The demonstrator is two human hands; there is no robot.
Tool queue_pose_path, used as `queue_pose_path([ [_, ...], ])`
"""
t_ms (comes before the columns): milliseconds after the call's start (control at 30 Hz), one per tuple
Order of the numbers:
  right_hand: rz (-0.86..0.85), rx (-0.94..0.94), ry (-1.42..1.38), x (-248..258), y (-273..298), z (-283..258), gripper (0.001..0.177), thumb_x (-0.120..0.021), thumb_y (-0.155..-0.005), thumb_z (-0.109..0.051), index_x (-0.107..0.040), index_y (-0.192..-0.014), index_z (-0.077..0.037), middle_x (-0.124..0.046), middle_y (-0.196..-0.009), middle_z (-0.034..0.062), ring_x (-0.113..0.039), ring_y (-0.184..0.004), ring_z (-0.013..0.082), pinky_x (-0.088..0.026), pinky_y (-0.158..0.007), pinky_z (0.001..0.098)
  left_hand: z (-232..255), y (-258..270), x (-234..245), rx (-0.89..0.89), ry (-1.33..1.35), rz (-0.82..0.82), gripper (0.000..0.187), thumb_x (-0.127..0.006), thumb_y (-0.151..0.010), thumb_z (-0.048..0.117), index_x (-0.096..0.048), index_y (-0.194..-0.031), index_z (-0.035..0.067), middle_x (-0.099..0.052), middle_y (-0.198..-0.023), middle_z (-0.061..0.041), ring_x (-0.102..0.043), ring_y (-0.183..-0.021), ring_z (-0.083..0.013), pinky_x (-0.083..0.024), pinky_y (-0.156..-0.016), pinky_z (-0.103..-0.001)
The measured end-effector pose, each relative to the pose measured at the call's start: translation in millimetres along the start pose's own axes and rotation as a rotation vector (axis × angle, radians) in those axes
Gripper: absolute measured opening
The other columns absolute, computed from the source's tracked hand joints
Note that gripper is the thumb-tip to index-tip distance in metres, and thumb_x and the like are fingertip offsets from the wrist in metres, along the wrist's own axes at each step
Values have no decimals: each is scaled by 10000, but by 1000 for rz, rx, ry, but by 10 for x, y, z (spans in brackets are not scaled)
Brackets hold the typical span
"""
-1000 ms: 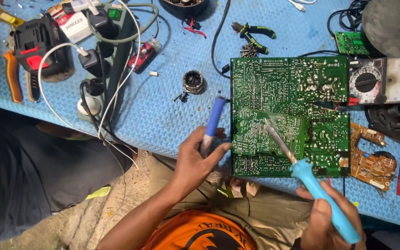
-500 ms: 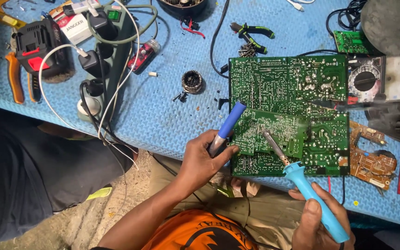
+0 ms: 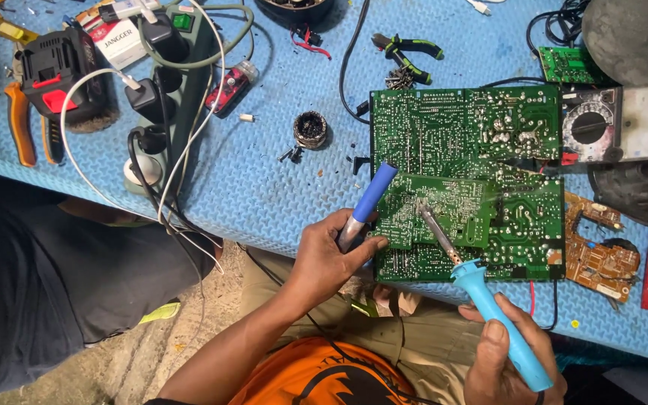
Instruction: Desoldering electronic components from a circuit board using a soldering iron and a desoldering pump.
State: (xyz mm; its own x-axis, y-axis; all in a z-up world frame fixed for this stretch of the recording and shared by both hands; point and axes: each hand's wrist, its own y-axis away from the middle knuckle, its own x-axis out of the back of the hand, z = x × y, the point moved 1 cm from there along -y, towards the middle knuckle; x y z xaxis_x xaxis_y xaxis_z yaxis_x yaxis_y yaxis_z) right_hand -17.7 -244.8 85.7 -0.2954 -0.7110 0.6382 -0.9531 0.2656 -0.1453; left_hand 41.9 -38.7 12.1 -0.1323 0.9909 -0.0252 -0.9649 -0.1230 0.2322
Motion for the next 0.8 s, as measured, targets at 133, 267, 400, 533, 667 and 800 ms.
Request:
queue_pose_path([
  [133,2,47,6,25,29,-40,446,-492,-1069,-262,-615,-1333,76,-763,-1023,202,-410,-364,120,-354,-452,252,5,5,3,-1,6,-10,294,-806,-898,193,-744,-1167,92,-438,-675,63,-419,-569,-64,-389,-517,-229],
  [267,30,90,-65,8,70,84,428,-499,-1074,-244,-597,-1299,106,-749,-1017,258,-467,-379,121,-358,-460,226,-7,15,-11,-7,-28,0,296,-811,-895,196,-747,-1165,93,-416,-647,64,-396,-544,-67,-375,-503,-231],
  [400,22,120,-79,9,105,188,434,-508,-1069,-241,-600,-1313,106,-751,-1008,250,-700,-633,206,-459,-586,246,-14,23,-14,-13,-48,-5,313,-806,-899,206,-747,-1187,99,-430,-669,65,-400,-559,-74,-391,-523,-239],
  [533,24,156,-116,4,128,242,396,-510,-1073,-201,-595,-1296,115,-744,-998,265,-760,-789,254,-463,-612,229,-22,18,-19,-10,-39,9,297,-814,-894,199,-756,-1170,105,-456,-651,66,-400,-549,-71,-375,-514,-236],
  [667,25,142,-74,4,168,261,390,-507,-1078,-191,-607,-1307,108,-750,-1003,250,-750,-769,238,-452,-594,230,-31,18,-26,3,21,-7,326,-799,-904,168,-738,-1213,81,-423,-629,78,-390,-542,-57,-377,-512,-214],
  [800,33,235,-63,-24,166,365,371,-499,-1081,-163,-601,-1274,136,-747,-961,269,-750,-764,276,-508,-724,287,-51,13,-25,-39,13,-2,315,-798,-906,168,-741,-1201,75,-395,-642,75,-406,-560,-61,-378,-530,-226],
])
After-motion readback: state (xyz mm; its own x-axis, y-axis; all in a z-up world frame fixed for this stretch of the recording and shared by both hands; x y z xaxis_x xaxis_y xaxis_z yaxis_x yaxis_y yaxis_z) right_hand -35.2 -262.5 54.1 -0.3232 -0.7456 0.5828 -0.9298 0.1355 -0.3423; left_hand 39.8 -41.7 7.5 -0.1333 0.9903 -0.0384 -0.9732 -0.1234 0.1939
